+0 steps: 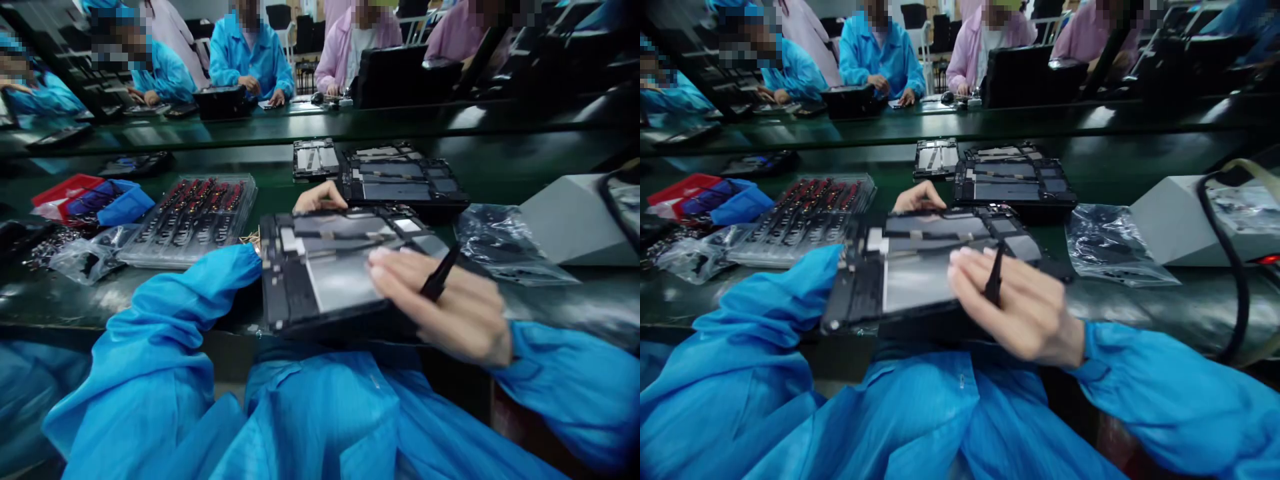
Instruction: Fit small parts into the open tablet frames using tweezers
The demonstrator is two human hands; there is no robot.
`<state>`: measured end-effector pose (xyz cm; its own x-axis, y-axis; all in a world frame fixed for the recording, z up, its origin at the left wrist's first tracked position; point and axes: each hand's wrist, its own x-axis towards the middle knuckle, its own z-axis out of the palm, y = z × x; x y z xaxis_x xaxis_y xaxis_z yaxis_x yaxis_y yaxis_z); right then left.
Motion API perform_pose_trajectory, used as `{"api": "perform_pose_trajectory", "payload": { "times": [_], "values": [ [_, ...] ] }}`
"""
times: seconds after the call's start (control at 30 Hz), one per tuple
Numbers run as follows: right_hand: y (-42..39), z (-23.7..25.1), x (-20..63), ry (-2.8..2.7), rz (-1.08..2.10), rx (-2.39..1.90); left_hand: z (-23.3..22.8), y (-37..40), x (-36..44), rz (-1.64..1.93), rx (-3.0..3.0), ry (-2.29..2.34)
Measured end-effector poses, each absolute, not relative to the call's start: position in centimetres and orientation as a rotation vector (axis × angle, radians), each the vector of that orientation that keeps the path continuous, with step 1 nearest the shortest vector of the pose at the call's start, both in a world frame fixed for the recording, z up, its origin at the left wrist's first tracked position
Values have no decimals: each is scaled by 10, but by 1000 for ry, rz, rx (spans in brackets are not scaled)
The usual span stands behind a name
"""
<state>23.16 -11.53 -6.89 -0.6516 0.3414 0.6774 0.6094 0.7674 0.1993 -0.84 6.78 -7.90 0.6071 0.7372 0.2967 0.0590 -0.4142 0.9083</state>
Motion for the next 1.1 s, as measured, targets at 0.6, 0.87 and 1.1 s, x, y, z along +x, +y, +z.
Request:
{"api": "perform_pose_trajectory", "payload": {
  "times": [0.6,0.87,1.1],
  "values": [
    [-152,-141,218,-2477,-247,-729,-120,-24,-114,356,2165,1389],
    [-142,-153,221,-2210,-364,-708,-62,-47,-76,786,1358,1148],
    [-95,-119,291,-2004,-790,-706,4,58,28,1160,1501,996]
  ]
}}
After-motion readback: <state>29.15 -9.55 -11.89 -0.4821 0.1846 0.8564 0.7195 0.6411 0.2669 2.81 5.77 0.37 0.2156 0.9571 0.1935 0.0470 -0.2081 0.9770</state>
